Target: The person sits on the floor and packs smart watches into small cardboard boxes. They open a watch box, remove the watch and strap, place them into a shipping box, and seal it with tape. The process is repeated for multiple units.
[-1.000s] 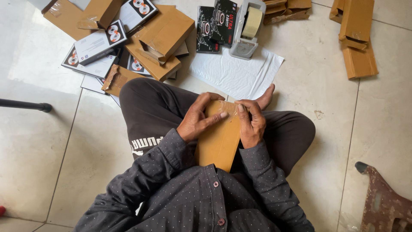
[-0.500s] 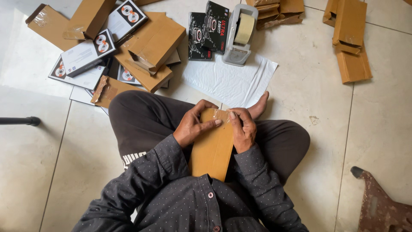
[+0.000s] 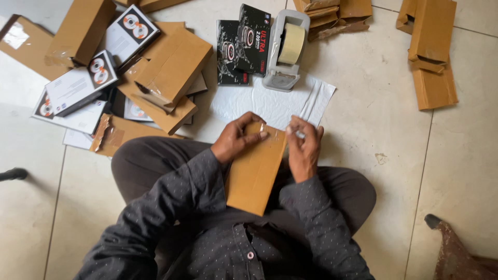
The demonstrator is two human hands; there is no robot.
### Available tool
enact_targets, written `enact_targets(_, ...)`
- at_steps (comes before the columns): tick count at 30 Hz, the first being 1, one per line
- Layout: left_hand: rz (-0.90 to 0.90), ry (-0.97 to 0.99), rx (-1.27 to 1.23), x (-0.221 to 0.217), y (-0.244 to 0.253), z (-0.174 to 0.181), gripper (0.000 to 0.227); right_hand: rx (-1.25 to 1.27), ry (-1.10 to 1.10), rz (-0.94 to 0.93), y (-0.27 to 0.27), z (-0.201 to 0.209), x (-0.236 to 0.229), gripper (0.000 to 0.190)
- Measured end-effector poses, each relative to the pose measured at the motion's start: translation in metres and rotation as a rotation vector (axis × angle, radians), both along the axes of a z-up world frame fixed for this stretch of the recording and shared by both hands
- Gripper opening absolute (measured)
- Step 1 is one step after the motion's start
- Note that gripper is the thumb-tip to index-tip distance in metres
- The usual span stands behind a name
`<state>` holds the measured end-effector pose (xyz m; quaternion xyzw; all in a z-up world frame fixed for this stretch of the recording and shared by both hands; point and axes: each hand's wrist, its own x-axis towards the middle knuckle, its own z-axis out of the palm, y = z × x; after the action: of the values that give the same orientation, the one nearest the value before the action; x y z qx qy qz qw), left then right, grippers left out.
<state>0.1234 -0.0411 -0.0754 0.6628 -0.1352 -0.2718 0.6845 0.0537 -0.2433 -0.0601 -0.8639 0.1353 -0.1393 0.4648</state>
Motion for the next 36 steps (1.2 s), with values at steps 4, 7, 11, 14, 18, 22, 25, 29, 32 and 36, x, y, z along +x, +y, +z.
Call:
enact_targets(4,-0.016,-0.184,0.251,0.064,-0.027,-0.043,0.031,-0.024,0.021,-0.131,-0.049,-0.033,0.092,0.034)
enact_targets(7,0.011,-0.034,0.087,0.093,-0.050,-0.068,0.031,-0.184,0.174,-0.173,-0.072,-0.056,0.154,0.035)
enact_targets(11,0.031,-0.014,-0.031,0.109,-0.069,-0.092,0.030,0.152,0.376,-0.108,-0.089,-0.079,0.200,0.039)
enact_targets(14,0.057,-0.056,0.027,0.112,-0.073,-0.101,0.031,0.317,0.277,-0.015,-0.094,-0.086,0.215,0.034)
enact_targets(18,0.063,-0.095,0.071,0.117,-0.076,-0.099,0.030,0.108,0.290,-0.031,-0.093,-0.064,0.215,0.029)
enact_targets(22,0.108,-0.191,-0.009,0.115,-0.073,-0.096,0.025,0.387,0.253,-0.057,-0.080,-0.033,0.197,0.023)
enact_targets(25,0.106,-0.148,0.044,0.115,-0.077,-0.096,0.030,0.402,0.346,-0.158,-0.068,-0.028,0.172,0.021)
enact_targets(29,0.102,-0.102,0.069,0.114,-0.071,-0.096,0.031,0.625,0.387,-0.160,-0.054,-0.043,0.149,0.019)
enact_targets(32,0.097,-0.146,0.145,0.117,-0.071,-0.094,0.032,0.694,0.376,-0.189,-0.050,-0.054,0.143,0.020)
enact_targets(36,0.107,-0.191,0.140,0.117,-0.069,-0.096,0.031,0.708,0.351,-0.189,-0.039,-0.064,0.132,0.024)
